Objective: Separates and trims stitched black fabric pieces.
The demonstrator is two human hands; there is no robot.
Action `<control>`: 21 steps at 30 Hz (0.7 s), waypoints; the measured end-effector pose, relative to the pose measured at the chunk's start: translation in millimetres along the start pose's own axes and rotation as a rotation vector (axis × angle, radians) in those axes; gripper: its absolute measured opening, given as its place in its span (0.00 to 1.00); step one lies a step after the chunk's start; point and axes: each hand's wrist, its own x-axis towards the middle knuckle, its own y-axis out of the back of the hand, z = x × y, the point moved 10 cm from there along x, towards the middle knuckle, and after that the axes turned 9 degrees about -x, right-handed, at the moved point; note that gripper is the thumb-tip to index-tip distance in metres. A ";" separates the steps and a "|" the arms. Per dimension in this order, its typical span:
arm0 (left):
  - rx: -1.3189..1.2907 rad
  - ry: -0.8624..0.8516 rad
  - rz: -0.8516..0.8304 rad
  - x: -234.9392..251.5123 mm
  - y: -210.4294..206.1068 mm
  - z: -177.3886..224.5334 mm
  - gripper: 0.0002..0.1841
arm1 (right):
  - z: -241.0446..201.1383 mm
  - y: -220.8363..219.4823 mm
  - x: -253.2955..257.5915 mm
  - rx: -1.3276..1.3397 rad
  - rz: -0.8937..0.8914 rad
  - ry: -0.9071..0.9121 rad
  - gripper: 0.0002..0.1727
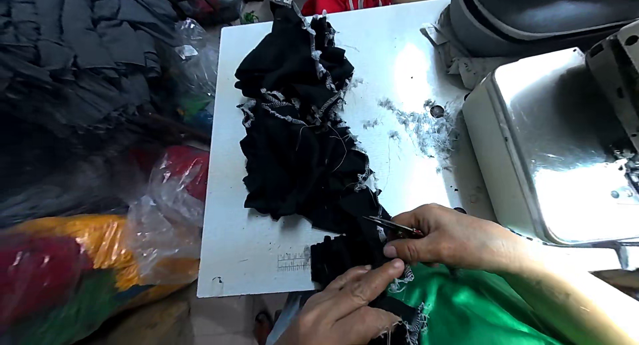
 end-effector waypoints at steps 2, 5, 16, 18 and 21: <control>0.014 0.004 0.001 0.3 0.8 0.5 0.13 | 0.1 3.7 -1.6 0.070 0.029 0.038 0.09; 0.077 0.011 0.005 2.8 1.6 0.9 0.13 | -7.2 27.3 -12.9 0.075 0.312 0.148 0.06; -0.107 -0.117 0.259 -1.7 29.9 1.3 0.10 | -10.1 29.9 -18.9 0.053 0.403 0.273 0.03; -0.175 -0.127 0.263 1.2 31.6 4.6 0.10 | -5.2 23.8 -18.5 0.104 0.377 0.237 0.02; -0.155 -0.020 0.272 7.2 26.4 -3.5 0.10 | -5.6 13.8 -19.4 0.160 0.296 0.232 0.06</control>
